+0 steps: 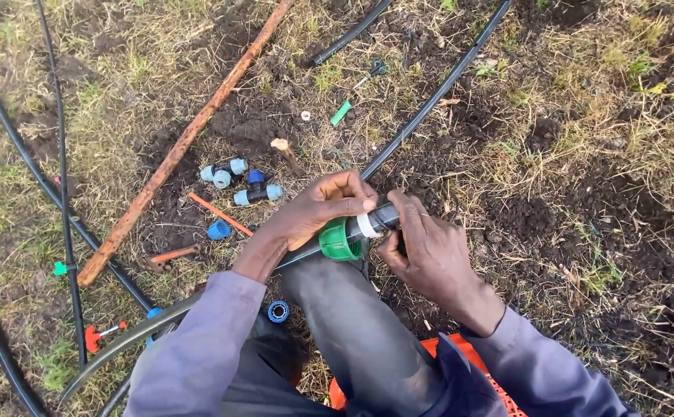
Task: Assembling black irrigation pipes using plastic connectors and thread seal tape in an outdoor setting.
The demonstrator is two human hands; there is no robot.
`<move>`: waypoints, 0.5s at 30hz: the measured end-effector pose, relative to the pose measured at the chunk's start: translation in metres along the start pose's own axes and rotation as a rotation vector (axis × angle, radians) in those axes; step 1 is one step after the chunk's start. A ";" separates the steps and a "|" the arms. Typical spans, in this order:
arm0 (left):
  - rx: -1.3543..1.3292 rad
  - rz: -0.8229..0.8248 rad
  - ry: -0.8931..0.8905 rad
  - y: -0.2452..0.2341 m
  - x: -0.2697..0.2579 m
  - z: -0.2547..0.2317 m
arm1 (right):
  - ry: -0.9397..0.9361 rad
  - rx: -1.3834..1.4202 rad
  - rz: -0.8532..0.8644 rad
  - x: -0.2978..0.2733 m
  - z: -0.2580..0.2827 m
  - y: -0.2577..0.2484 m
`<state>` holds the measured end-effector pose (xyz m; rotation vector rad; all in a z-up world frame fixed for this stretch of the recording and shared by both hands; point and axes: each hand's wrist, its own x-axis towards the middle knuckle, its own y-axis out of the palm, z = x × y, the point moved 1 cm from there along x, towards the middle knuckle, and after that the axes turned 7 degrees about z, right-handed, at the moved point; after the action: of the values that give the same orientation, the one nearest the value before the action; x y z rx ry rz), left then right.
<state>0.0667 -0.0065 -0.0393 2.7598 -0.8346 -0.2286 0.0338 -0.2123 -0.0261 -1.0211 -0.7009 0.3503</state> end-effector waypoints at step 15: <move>0.089 -0.011 0.082 0.004 -0.009 0.000 | -0.034 0.235 0.026 -0.007 -0.021 0.027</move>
<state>0.0570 -0.0046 -0.0378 2.8354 -0.8272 -0.0808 0.0445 -0.2172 -0.0589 -0.8030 -0.6601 0.4625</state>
